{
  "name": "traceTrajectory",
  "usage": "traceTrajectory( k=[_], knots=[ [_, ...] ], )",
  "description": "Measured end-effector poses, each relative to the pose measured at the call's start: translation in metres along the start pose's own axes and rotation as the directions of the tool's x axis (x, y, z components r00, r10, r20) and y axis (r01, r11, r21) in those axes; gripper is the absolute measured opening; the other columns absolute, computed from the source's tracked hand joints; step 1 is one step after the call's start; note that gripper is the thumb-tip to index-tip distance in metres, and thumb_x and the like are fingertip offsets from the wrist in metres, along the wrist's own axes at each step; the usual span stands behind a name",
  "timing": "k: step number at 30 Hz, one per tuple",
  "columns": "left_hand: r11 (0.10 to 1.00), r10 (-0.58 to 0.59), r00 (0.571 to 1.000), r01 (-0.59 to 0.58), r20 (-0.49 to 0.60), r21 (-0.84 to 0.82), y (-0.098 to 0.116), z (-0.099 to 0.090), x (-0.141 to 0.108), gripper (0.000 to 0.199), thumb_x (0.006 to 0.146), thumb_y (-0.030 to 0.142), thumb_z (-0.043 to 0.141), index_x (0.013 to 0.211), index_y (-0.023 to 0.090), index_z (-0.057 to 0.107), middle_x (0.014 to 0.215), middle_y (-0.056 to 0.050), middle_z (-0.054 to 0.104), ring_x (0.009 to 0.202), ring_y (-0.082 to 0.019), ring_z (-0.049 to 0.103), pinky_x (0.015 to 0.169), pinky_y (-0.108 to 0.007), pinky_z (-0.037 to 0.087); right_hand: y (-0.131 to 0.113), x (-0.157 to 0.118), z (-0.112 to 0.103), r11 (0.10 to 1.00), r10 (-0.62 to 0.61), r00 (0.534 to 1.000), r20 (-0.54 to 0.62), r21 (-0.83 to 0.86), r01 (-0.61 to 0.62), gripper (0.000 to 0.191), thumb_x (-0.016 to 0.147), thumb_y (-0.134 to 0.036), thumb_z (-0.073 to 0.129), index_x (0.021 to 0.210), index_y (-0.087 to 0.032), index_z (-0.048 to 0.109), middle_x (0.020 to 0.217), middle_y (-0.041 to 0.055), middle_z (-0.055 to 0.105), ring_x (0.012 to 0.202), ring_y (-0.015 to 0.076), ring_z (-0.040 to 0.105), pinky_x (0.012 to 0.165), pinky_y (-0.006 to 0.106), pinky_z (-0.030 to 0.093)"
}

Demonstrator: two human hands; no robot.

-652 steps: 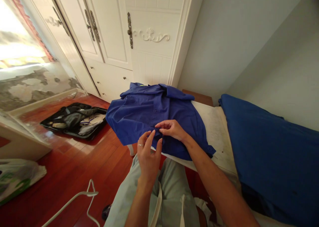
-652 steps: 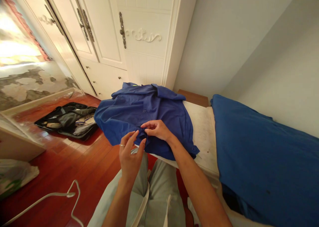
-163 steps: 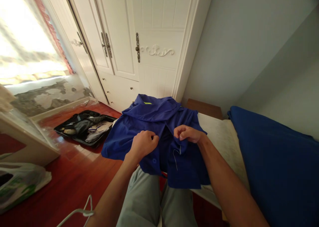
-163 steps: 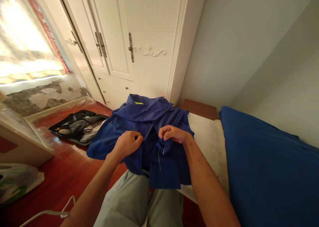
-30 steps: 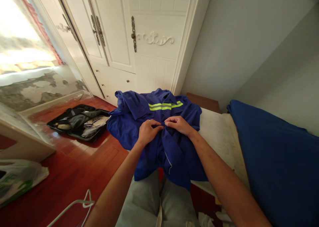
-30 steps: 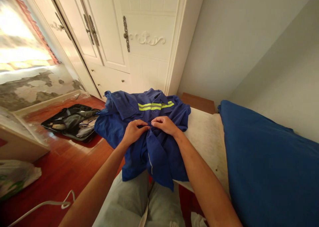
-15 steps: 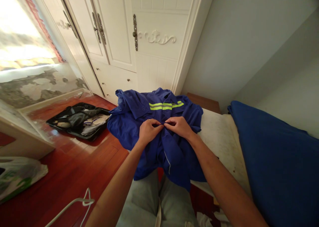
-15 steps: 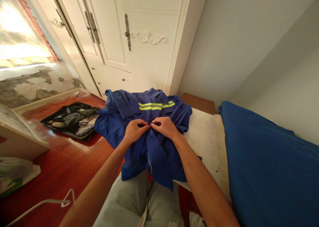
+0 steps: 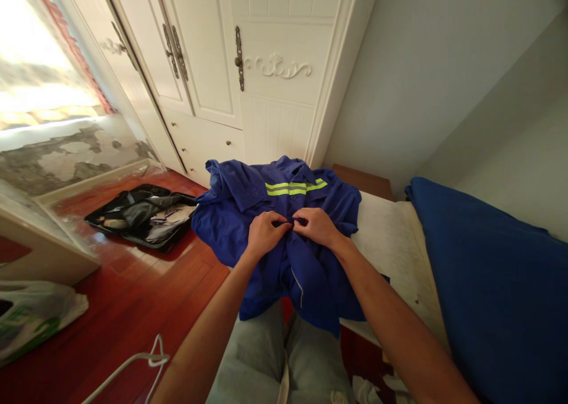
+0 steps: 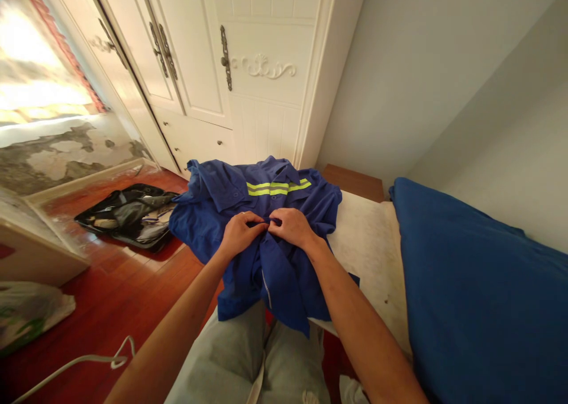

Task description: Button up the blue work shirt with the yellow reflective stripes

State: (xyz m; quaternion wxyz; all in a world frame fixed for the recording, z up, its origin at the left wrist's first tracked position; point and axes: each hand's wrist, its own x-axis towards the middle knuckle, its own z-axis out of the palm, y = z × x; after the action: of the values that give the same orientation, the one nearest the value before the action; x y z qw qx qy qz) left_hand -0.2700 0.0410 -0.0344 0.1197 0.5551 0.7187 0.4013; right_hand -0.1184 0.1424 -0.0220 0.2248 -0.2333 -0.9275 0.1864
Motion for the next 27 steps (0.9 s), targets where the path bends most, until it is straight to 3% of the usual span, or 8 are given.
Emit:
traceTrajectory(
  k=[4,9,19,27],
  knots=[
    [0.998,0.047,0.999,-0.047,0.005,0.035,-0.002,0.000,0.000,0.015,0.081,0.035,0.068,0.086,0.023,0.076,0.094,-0.003,0.073,0.093,-0.020,0.064,0.084,-0.031,0.045,0.008,-0.002,-0.002,0.985,-0.003,0.998,0.065,0.173,-0.008,0.019,0.083,-0.020,0.057,0.090,-0.011,0.072,0.085,0.0031,0.066,0.070,0.0060,0.054,0.067,0.016,0.037],
    [0.978,0.139,0.989,-0.146,0.056,0.152,-0.002,0.001,-0.002,0.017,0.086,0.029,0.062,0.093,0.023,0.075,0.097,-0.004,0.073,0.093,-0.022,0.061,0.084,-0.034,0.043,0.010,-0.003,-0.003,0.965,0.007,0.992,0.123,0.261,-0.039,0.020,0.084,-0.023,0.059,0.093,-0.010,0.071,0.085,0.0033,0.065,0.070,0.0058,0.054,0.066,0.015,0.038],
    [0.934,0.204,0.971,-0.231,0.125,0.272,0.004,-0.001,-0.005,0.023,0.092,0.026,0.050,0.101,0.022,0.070,0.101,-0.005,0.068,0.096,-0.022,0.058,0.081,-0.035,0.038,0.004,-0.003,0.002,0.985,0.026,0.992,0.123,0.167,-0.046,0.014,0.081,-0.018,0.061,0.090,-0.011,0.070,0.080,0.0003,0.063,0.067,0.0042,0.050,0.064,0.014,0.035],
    [0.897,0.203,0.967,-0.247,0.156,0.366,0.007,-0.002,-0.005,0.026,0.094,0.024,0.043,0.105,0.021,0.067,0.106,-0.006,0.066,0.101,-0.024,0.057,0.081,-0.037,0.038,0.007,-0.003,0.008,0.992,-0.019,1.000,0.017,0.128,0.017,0.014,0.084,-0.018,0.059,0.091,-0.011,0.070,0.084,0.0020,0.064,0.071,0.0053,0.052,0.068,0.015,0.037]
  ],
)
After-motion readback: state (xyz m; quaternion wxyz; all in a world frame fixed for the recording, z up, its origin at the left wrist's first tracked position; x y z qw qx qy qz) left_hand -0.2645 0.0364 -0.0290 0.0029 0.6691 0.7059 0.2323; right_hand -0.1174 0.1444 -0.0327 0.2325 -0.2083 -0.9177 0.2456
